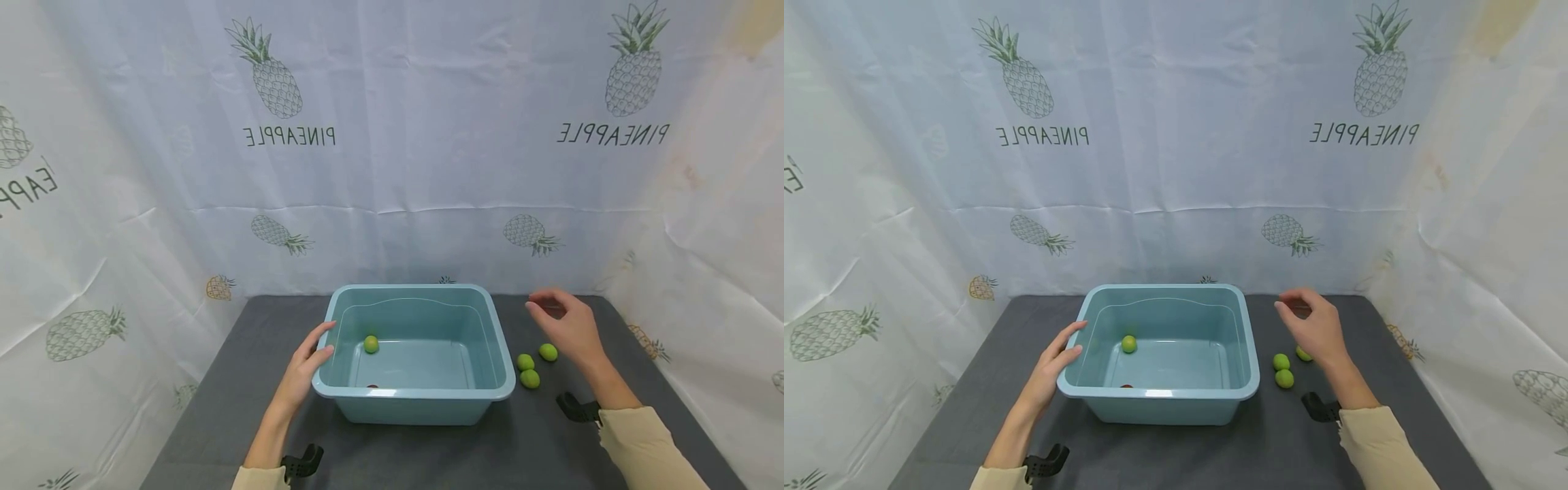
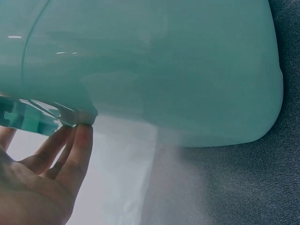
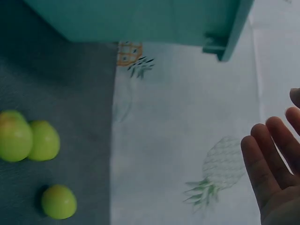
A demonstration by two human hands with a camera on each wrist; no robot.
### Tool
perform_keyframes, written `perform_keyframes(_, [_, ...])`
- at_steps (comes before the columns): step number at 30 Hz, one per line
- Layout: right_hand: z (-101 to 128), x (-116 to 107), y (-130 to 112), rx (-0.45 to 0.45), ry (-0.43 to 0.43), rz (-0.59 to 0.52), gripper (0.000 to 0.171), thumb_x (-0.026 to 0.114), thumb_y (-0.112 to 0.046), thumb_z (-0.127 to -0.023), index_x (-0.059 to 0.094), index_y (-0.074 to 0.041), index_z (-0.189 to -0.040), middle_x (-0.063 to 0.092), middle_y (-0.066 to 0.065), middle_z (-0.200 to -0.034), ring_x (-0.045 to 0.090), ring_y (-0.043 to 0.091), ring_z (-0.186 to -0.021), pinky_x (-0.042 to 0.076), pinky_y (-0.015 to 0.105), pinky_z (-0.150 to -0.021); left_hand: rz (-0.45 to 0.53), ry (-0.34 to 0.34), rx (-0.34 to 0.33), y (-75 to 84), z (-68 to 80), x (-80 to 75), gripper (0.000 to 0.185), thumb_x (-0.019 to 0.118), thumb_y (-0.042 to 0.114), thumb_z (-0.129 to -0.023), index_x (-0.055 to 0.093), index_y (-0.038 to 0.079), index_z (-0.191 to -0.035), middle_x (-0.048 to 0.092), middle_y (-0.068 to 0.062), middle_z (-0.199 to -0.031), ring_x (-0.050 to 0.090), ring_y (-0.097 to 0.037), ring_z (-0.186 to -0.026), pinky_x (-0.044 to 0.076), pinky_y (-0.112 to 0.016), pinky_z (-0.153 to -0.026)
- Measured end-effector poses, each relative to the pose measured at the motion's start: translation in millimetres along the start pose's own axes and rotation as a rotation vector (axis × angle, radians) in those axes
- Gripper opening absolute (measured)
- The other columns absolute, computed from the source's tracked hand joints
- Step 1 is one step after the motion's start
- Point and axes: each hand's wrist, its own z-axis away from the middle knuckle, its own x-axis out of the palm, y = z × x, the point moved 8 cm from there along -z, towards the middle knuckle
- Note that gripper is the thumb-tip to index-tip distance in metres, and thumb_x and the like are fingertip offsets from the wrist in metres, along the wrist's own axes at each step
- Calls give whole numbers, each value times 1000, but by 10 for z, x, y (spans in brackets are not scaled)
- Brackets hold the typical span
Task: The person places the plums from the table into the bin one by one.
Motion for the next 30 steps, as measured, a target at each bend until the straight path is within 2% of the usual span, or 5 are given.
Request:
perform_keyframes(8, [88, 45, 429, 98, 3, 16, 29, 66, -24, -100, 68, 0, -118, 69, 18, -113, 48, -16, -94, 43, 12, -83, -7, 4, -11, 2, -6, 0, 48, 50, 24, -107, 42, 13, -154, 21, -14, -167, 13, -37, -154, 17, -66, -115])
perform_keyframes(15, [150, 94, 716, 164, -1, 45, 31, 66, -27, -101, 68, -1, -118, 69, 18, -113, 61, 12, -98, 42, 11, -82, -9, 7, -19, -5, -5, -5, 47, 50, 23, -107, 43, 15, -153, 23, -14, -166, 15, -37, -153, 19, -66, -114])
perform_keyframes(19, [191, 135, 870, 187, -11, 58, 32, 66, -27, -101, 68, 0, -117, 70, 18, -112, 61, 16, -97, 42, 12, -81, -10, 12, -20, -4, -2, -9, 46, 50, 23, -107, 44, 17, -152, 24, -15, -166, 18, -37, -153, 20, -65, -113])
perform_keyframes(27, [303, 227, 1137, 237, -39, 63, 33, 66, -27, -101, 68, 1, -118, 68, 20, -113, 62, 28, -102, 45, 21, -82, -7, 13, -31, -1, -4, -9, 46, 50, 23, -107, 44, 17, -153, 23, -15, -166, 20, -38, -152, 22, -66, -112])
perform_keyframes(30, [340, 252, 1212, 258, -49, 49, 35, 64, -27, -102, 66, 3, -120, 67, 23, -116, 61, 37, -107, 49, 35, -88, -6, 12, -32, 0, -12, -5, 46, 50, 24, -107, 44, 18, -153, 23, -15, -166, 20, -38, -152, 23, -65, -112])
